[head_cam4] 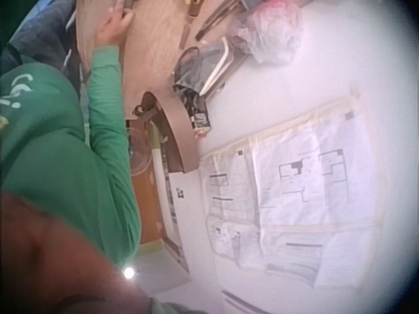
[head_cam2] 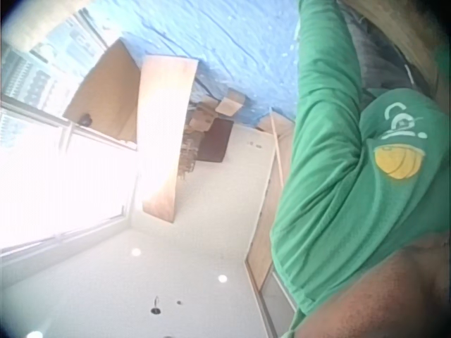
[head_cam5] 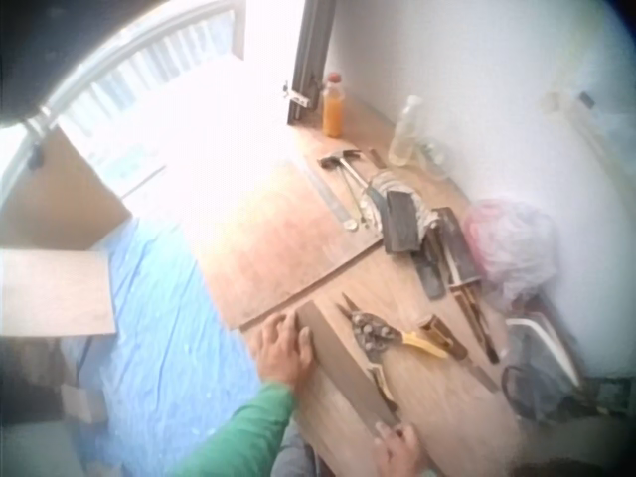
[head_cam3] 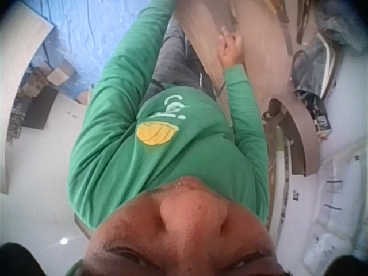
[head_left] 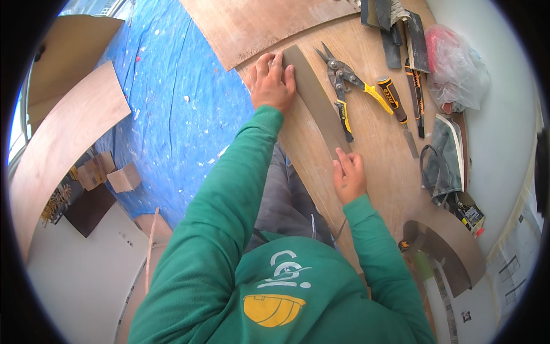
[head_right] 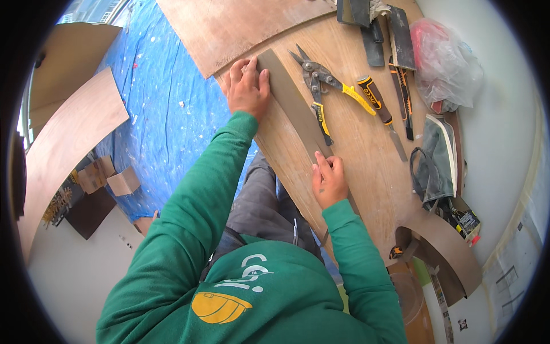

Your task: The person uses tin snips to cut a long strip of flexible material on a workbench. They reposition the strip and continue cutting along its length, then place the cut piece on the table.

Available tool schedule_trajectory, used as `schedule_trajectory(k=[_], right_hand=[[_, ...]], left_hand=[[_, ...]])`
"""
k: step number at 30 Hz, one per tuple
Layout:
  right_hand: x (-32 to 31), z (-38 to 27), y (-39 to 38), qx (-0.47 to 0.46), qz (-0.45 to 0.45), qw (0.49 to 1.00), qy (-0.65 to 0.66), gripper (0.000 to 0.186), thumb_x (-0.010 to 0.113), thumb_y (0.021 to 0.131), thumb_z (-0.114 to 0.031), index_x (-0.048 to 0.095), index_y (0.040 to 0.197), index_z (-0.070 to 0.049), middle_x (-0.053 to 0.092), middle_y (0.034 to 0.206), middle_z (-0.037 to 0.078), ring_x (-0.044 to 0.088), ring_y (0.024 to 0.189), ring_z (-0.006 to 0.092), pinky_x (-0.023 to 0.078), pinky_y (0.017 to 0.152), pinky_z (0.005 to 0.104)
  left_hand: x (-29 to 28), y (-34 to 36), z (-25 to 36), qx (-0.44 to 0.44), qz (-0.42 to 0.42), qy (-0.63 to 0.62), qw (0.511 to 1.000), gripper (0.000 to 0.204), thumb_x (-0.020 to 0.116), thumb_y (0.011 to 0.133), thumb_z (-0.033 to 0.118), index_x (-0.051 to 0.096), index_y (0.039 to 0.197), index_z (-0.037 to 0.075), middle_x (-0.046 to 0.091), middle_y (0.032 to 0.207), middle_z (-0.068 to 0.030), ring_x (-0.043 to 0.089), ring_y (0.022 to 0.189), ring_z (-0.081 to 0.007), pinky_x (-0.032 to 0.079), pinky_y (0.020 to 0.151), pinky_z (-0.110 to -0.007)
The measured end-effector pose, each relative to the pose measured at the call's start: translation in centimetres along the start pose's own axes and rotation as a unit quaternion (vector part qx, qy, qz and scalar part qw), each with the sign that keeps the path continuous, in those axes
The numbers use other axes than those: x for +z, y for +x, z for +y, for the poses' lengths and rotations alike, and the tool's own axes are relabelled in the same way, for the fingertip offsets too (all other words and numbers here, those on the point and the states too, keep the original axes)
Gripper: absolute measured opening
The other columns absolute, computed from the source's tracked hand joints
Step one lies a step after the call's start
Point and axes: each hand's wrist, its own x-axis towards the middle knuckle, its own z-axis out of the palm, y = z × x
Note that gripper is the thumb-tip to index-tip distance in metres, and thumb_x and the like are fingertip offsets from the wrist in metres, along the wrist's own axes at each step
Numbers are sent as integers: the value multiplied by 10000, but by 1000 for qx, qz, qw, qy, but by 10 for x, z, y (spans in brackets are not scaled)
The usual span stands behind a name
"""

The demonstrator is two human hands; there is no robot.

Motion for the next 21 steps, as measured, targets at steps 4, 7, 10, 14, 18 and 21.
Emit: schedule_trajectory(k=[4, 7, 10, 14, 18, 21], right_hand=[[-2, 1, 1, 5, -29, 1000, -8, 434, 722, 961, -123, 675, 1392, -148, 555, 1063, 118, 605, 884, 297, 539, 762, 412], [2, 2, -1, -1, -20, 999, -29, 476, 717, 966, -140, 647, 1435, -175, 550, 1058, 113, 593, 917, 305, 528, 808, 421], [6, 1, -1, 4, -18, 999, -42, 530, 712, 970, -145, 608, 1487, -204, 539, 1040, 112, 579, 941, 309, 519, 836, 423], [6, -2, -1, 28, -18, 998, -47, 490, 716, 967, -163, 603, 1443, -142, 581, 1115, 149, 601, 1016, 357, 520, 881, 454], [8, 0, 0, 24, 14, 999, -46, 411, 715, 966, -185, 597, 1332, -40, 615, 1186, 189, 605, 1099, 413, 513, 933, 486], [6, 1, -5, 27, 12, 999, -41, 385, 714, 963, -184, 596, 1283, -7, 621, 1183, 200, 601, 1114, 423, 509, 947, 489]], left_hand=[[0, 0, -2, -3, -10, 8, 1000, 448, 696, 991, 344, 689, 1391, 143, 596, 1386, -63, 522, 1339, -299, 368, 1152, -471], [1, -1, 1, 5, 3, -5, 1000, 443, 686, 987, 334, 701, 1364, 102, 599, 1380, -66, 532, 1304, -299, 372, 1148, -465], [1, -1, -3, 23, 18, 0, 1000, 445, 689, 984, 336, 698, 1366, 107, 600, 1372, -52, 536, 1287, -290, 376, 1135, -464], [1, -2, -4, 29, 24, 12, 999, 454, 693, 982, 344, 691, 1375, 115, 606, 1358, -41, 540, 1275, -283, 378, 1124, -457], [3, -3, -3, 22, 28, 9, 999, 460, 692, 983, 357, 689, 1380, 126, 612, 1355, -35, 539, 1281, -280, 373, 1123, -459], [1, -8, -4, 17, 18, 14, 1000, 466, 691, 992, 376, 679, 1393, 140, 605, 1379, -47, 528, 1308, -289, 367, 1138, -465]])
